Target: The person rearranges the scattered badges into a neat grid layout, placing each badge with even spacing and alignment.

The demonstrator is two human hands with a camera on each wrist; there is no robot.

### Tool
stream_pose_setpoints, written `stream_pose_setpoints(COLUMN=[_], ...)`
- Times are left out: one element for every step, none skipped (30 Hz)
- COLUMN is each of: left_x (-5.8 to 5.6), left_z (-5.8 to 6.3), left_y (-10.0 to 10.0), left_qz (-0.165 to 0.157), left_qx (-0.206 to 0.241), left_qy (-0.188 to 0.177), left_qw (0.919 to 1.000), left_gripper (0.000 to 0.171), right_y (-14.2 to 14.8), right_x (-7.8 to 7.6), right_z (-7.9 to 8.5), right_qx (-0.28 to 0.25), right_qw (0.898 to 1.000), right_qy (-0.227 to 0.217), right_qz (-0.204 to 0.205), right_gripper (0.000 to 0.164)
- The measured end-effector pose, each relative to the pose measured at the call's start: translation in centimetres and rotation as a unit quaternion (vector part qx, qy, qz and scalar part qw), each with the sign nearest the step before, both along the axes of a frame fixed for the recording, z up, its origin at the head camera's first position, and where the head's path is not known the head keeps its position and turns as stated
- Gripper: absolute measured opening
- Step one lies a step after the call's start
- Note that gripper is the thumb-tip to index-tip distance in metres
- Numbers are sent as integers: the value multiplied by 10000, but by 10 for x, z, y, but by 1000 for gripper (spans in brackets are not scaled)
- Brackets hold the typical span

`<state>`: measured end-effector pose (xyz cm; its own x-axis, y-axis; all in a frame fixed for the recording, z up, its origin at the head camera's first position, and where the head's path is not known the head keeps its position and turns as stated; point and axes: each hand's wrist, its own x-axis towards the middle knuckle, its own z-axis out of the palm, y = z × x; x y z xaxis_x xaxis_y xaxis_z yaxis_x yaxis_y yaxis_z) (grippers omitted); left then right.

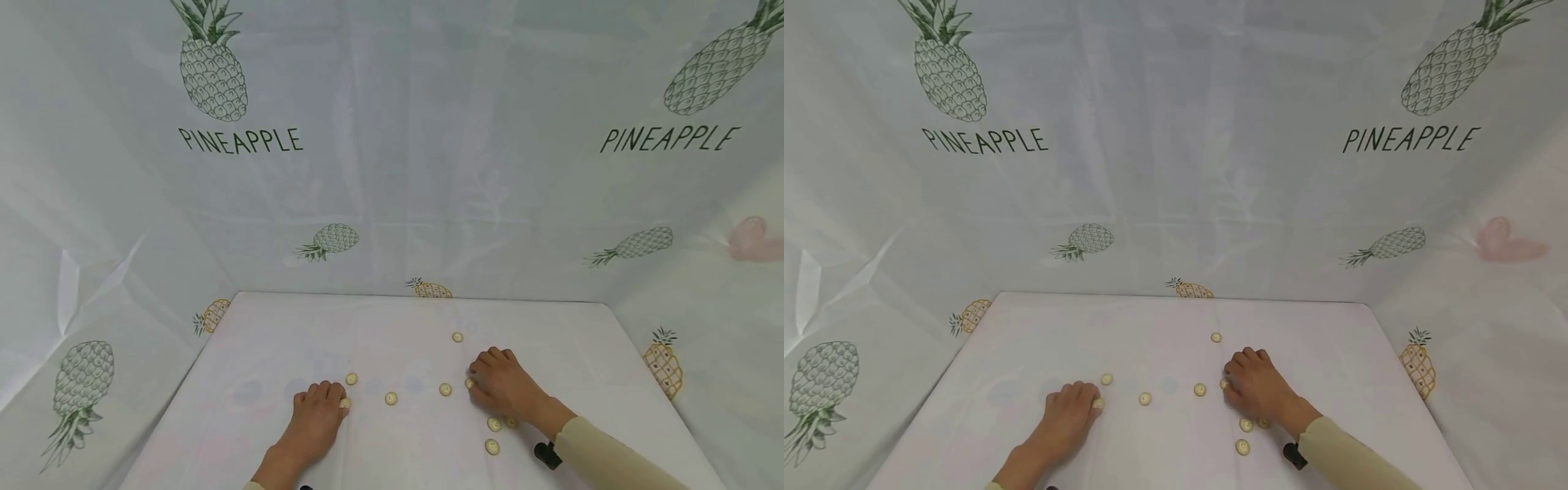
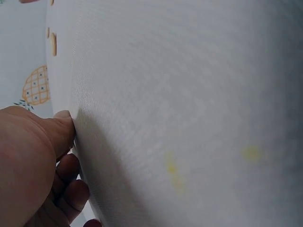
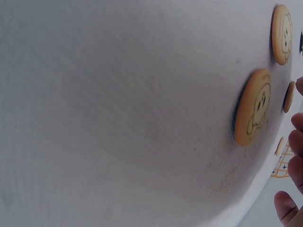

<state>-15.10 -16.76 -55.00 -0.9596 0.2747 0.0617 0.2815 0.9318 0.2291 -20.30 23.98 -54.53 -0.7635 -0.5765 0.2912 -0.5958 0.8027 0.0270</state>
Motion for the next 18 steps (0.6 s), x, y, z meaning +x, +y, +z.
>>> stream_pose_setpoints(left_x=[0, 0, 0, 0, 0, 0, 0, 0, 0, 0, 0, 0, 0, 0, 0, 1, 1, 1], left_z=[0, 0, 0, 0, 0, 0, 0, 0, 0, 0, 0, 0, 0, 0, 0, 0, 0, 1], left_y=[0, 0, 0, 0, 0, 0, 0, 0, 0, 0, 0, 0, 0, 0, 0, 0, 0, 0], left_qz=[3, 6, 6, 3, 0, -6, -9, -8, -5, -1, 3, 9, 13, 19, 19, 14, 7, 0], left_qx=[4, 11, 25, 35, 42, 48, 50, 51, 53, 52, 51, 49, 45, 45, 44, 45, 56, 66], left_qy=[-1, -3, -4, 1, 10, 14, 15, 12, 6, -4, -8, -15, -11, -16, -11, -4, -1, -1], left_qw=[10000, 10000, 10000, 10000, 10000, 10000, 10000, 10000, 10000, 10000, 10000, 10000, 10000, 10000, 10000, 10000, 10000, 10000], left_gripper=[25, 25, 25, 25, 25, 25, 25, 25, 25, 24, 24, 24, 24, 24, 24, 24, 24, 24], right_y=[0, 0, -1, -1, -1, -1, -1, -1, -1, -2, -2, -2, -2, -2, -2, -2, -2, -2], right_x=[0, 0, 0, 0, 0, 0, 0, 0, 0, 0, -1, -1, -1, -1, -1, 0, 0, 1], right_z=[-1, -1, -2, -2, -2, -2, -3, -3, -4, -4, -5, -5, -6, -5, -5, -5, -4, -4], right_qx=[8, 18, 24, 43, 53, 66, 88, 110, 135, 156, 167, 182, 198, 207, 208, 202, 199, 196], right_qw=[10000, 10000, 10000, 9999, 9999, 9998, 9997, 9995, 9995, 9994, 9995, 9995, 9996, 9996, 9997, 9997, 9998, 9998], right_qy=[22, 36, 55, 89, 125, 166, 209, 244, 267, 266, 254, 228, 196, 166, 132, 103, 80, 57], right_qz=[18, 33, 55, 76, 95, 113, 126, 135, 135, 131, 125, 118, 99, 87, 71, 56, 39, 22], right_gripper=[22, 21, 21, 21, 21, 21, 21, 20, 20, 20, 19, 19, 19, 19, 19, 19, 20, 20])
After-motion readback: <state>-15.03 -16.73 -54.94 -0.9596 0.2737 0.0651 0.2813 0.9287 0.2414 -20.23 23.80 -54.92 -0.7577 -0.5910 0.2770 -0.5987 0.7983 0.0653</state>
